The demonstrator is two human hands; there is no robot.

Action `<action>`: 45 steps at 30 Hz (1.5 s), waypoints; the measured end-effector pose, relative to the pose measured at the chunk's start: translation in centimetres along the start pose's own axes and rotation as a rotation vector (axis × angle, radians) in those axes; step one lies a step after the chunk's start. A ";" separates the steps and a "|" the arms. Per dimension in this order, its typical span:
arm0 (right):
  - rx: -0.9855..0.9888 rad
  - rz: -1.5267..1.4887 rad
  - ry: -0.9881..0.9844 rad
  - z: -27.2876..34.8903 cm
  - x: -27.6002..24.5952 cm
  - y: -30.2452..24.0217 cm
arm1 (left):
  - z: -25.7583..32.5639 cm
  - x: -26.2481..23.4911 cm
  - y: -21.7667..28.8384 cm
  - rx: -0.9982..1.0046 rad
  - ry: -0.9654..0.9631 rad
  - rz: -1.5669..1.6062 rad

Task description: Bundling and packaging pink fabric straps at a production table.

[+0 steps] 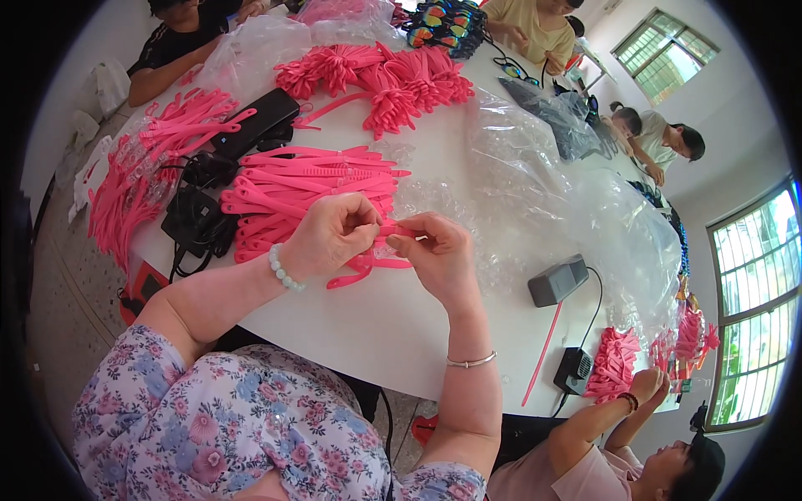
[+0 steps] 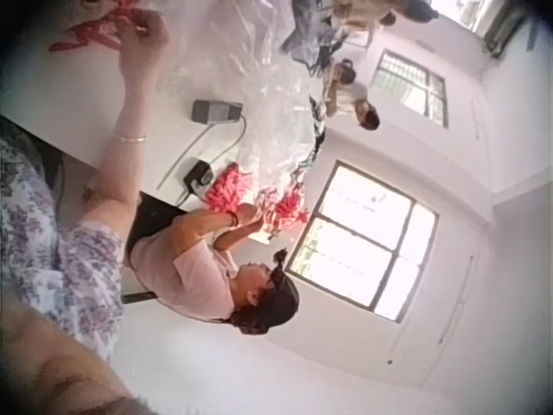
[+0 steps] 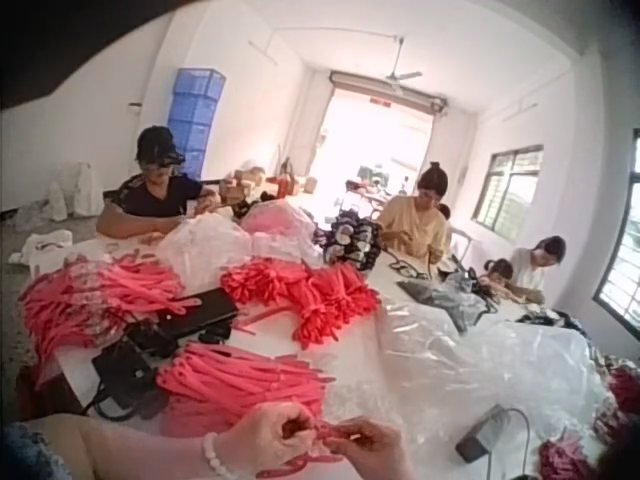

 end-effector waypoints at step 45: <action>-0.385 0.228 0.037 0.5 0.4 -3.1 | -0.6 0.1 -0.6 -0.367 -0.308 0.337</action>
Point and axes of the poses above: each hand's wrist, its own z-axis away from the middle knuckle, its own x-axis out of the palm, y = z × x, the point moved 4 cm from there along -z, towards the middle knuckle, and after that the axes turned 9 degrees about y, right-handed, at the moved point
